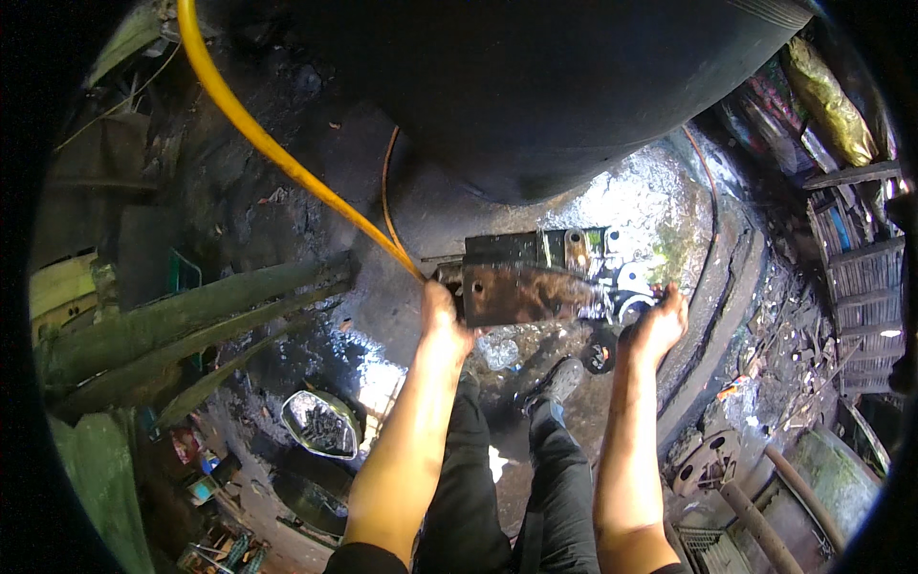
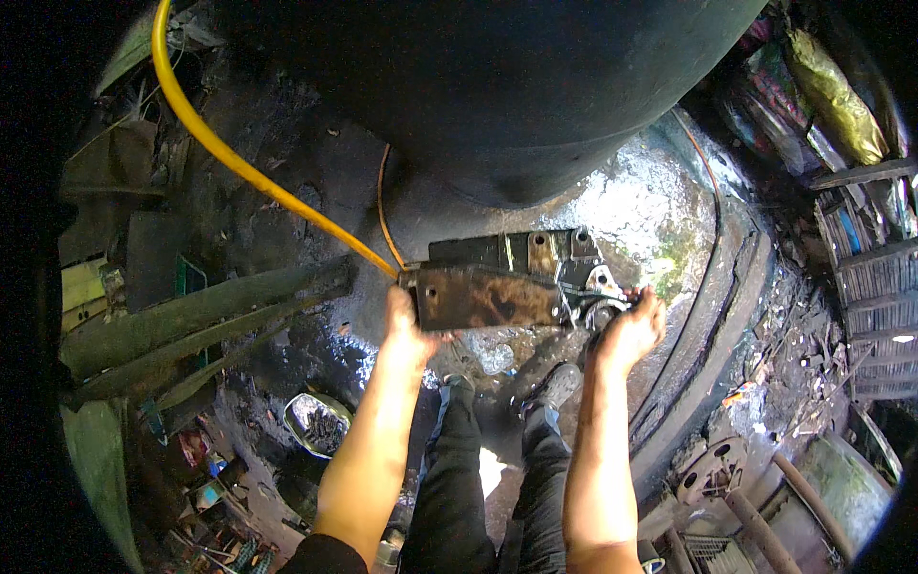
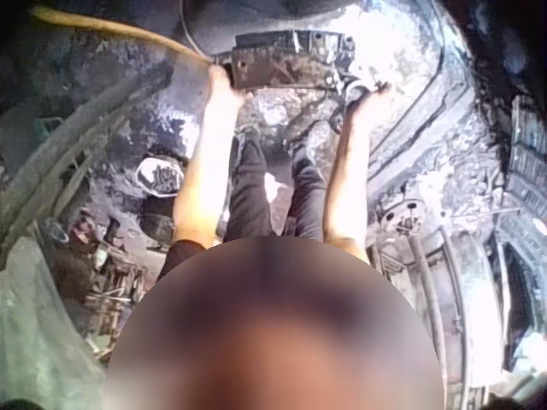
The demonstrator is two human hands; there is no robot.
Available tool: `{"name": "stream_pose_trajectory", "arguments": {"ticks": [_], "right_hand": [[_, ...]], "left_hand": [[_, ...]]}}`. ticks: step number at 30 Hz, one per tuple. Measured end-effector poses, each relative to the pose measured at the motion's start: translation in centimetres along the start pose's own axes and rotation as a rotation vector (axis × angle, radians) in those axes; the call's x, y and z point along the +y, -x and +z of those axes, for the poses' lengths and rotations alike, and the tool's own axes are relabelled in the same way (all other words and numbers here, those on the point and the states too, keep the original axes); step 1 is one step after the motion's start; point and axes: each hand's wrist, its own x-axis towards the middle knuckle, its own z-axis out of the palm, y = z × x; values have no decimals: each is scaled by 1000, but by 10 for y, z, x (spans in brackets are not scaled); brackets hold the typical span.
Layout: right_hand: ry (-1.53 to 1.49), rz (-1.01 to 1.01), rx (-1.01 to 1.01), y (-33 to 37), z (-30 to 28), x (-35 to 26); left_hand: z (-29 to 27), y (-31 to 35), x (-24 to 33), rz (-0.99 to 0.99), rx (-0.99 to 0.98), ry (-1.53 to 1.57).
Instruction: The person scrubs a cylinder head with a brush in a basin of dark liquid, then rinses it with a hose. They walk through a workshop, dry their hands with a cloth, and wipe the cylinder head with the cloth. Another person is seen working on a separate cylinder head nearby.
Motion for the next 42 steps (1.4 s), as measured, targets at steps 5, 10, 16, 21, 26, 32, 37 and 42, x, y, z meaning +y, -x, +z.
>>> {"name": "stream_pose_trajectory", "arguments": {"ticks": [5,10,16,21,26,32,37,42], "right_hand": [[-209,53,-78,-20,26,-12],[-199,85,-107,-37,46,-19],[-39,28,-154,-46,58,-29],[-170,117,-221,-48,61,-33],[50,-8,-269,-48,58,-39],[346,-629,-370,-55,13,-33],[123,-143,-633,-38,-123,-28],[834,94,-862,-45,-323,45]], "left_hand": [[34,-10,35,-124,90,-195],[47,-25,52,-160,124,-229],[53,-41,63,-159,110,-290],[55,-44,68,-196,100,-287],[50,-29,63,-149,129,-266],[-45,26,34,68,93,-476],[-223,118,2,204,352,-974],[-303,272,-21,28,663,-1395]]}}
